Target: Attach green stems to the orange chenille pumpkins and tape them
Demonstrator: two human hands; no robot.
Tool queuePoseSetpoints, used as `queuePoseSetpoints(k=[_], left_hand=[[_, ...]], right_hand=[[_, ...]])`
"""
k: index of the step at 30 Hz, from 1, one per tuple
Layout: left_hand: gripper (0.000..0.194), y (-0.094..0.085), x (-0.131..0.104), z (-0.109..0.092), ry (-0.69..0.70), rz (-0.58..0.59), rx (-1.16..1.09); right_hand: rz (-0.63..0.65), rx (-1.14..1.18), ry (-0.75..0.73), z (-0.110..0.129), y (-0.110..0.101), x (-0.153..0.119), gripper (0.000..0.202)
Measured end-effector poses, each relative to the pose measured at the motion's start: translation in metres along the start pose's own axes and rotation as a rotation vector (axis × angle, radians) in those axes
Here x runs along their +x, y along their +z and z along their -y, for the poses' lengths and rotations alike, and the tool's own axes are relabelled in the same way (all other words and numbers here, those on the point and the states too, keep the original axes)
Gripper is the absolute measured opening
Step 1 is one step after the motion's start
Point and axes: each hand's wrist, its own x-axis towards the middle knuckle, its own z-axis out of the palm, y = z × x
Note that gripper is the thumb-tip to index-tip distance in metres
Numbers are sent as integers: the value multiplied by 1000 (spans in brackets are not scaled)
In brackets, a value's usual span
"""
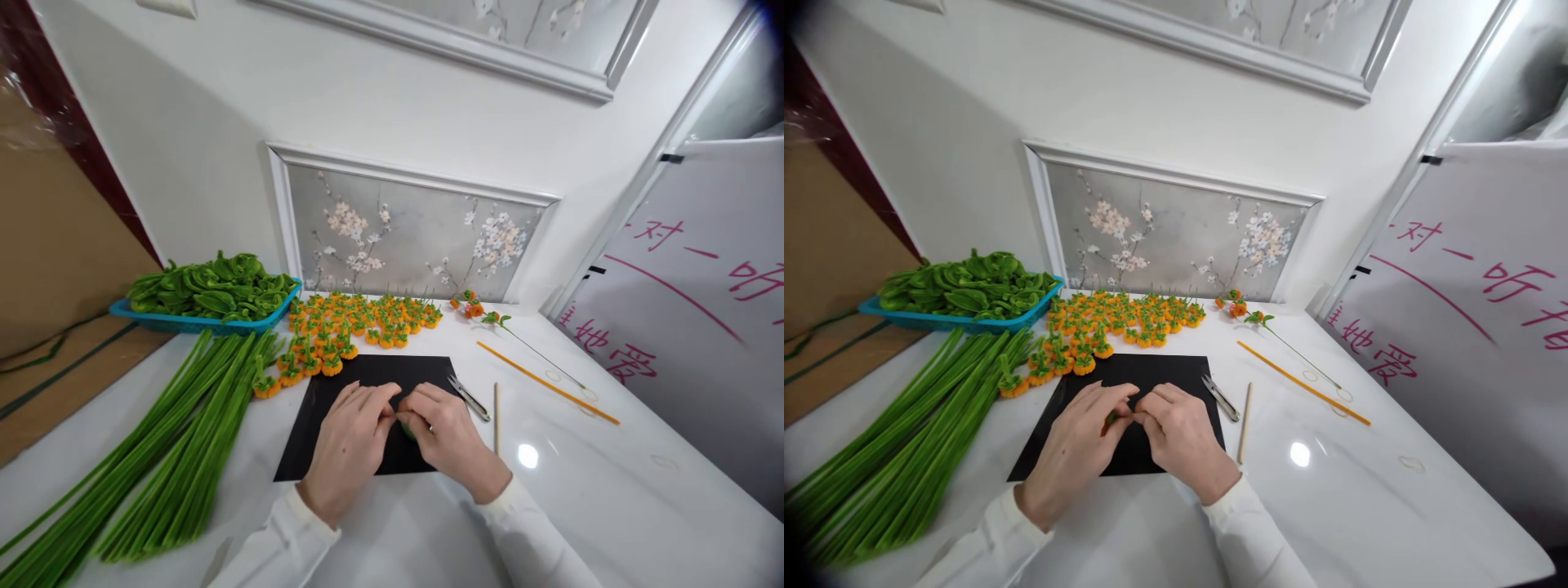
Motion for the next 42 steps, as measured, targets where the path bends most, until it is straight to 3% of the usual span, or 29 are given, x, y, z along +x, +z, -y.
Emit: queuePoseSetpoints(k=[10, 18, 34, 42], left_hand=[[28, 0, 1, 7, -64, 58, -20], [29, -2, 0, 6, 6, 44, 23], [38, -6, 2, 5, 101, 142, 28], [37, -5, 0, 1, 163, 35, 162]], right_hand=[[31, -13, -75, -5, -3, 1, 21], [11, -29, -122, -5, -4, 2, 23], [7, 10, -133, -7, -4, 1, 26], [-37, -9, -13, -7, 2, 0, 22]])
